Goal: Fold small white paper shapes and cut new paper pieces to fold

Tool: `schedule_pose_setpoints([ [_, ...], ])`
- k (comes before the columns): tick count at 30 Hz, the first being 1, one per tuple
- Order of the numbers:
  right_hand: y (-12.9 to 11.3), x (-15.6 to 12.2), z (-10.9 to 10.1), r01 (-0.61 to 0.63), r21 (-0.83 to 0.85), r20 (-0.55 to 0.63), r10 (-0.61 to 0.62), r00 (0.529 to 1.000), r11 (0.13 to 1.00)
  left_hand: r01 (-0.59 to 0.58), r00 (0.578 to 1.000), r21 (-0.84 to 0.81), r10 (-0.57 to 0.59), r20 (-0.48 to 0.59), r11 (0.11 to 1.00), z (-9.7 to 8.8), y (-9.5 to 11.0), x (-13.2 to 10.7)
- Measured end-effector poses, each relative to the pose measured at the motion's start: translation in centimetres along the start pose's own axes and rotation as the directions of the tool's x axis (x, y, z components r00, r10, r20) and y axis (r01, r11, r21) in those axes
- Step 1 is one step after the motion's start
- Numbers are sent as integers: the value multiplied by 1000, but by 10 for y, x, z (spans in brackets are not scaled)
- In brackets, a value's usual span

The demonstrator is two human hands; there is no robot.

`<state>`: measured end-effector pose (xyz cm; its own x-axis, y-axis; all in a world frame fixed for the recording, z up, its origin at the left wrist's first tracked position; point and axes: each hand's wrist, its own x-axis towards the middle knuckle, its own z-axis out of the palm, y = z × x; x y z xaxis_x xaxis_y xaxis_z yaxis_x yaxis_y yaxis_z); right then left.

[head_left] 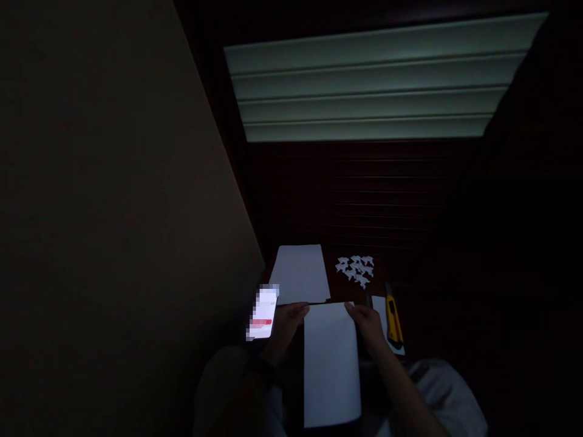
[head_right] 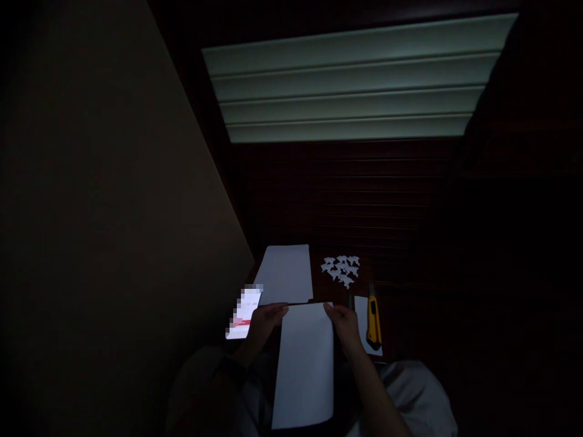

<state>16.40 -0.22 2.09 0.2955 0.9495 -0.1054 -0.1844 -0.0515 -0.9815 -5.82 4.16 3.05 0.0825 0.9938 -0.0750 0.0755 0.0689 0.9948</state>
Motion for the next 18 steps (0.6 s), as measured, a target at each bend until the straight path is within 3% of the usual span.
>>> schedule_pose_setpoints([
  [6, -3, 32, 3, 35, -90, -10, -36, 999, 995, 24, 999, -159, -27, -17, 987, 9, 12, 8],
  [9, 3, 34, -2, -11, -29, 9, 11, 1000, 1000, 28, 998, -52, -31, -47, 998, 13, 10, 10],
  [14, 3, 33, -4, -82, 53, 23, 81, 996, 995, -58, 992, 232, 81, -93, 971, 14, 15, 10],
  [18, -4, 35, -3, -89, 30, 9, 88, 996, 996, -100, 993, 282, 112, -26, 954, 11, 24, 13],
])
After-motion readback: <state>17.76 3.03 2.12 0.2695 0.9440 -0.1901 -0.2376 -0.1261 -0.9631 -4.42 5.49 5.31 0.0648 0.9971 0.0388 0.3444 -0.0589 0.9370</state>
